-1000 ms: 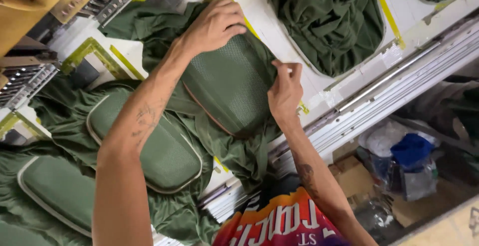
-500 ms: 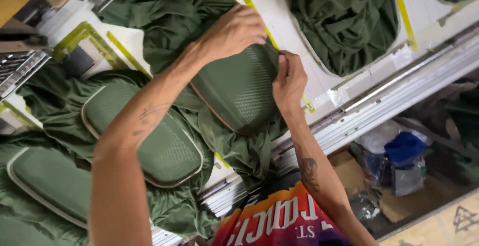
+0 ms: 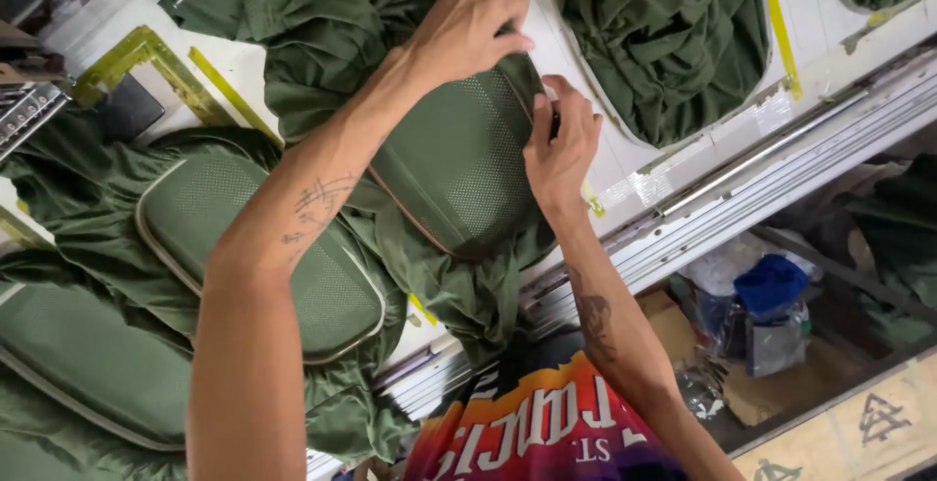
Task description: Loading and smoothing green fabric pieces onto the frames of an industrial embroidery machine.
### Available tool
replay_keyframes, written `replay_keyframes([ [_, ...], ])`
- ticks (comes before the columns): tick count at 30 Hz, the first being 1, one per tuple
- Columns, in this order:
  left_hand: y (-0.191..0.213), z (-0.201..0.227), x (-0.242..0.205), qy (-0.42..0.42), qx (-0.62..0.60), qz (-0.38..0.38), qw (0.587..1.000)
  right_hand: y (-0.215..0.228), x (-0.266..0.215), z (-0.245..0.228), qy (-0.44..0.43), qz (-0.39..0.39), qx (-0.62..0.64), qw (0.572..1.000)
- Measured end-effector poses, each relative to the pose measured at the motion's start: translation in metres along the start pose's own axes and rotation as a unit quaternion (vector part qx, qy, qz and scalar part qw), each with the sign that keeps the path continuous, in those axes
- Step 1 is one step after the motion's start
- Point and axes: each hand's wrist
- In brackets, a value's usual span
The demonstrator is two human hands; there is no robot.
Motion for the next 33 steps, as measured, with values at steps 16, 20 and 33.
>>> replay_keyframes([
  [16,0.022,-0.006,0.0,-0.114,0.063,-0.063,0.989,-0.008,0.001,0.009,0.028,0.001,0.051,0.998],
  [20,0.003,-0.012,0.0,-0.085,0.131,-0.037,0.987,-0.005,0.002,0.009,0.037,-0.012,0.031,0.999],
  [33,0.028,0.095,-0.088,0.313,0.275,0.157,0.895,-0.024,0.056,-0.041,0.278,-0.133,-0.002,0.951],
])
Point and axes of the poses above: each hand's wrist, its own x-axis towards the middle knuckle, its own y-axis out of the back of the hand, z = x × y, and after that the axes turned 9 degrees about -x, right-handed
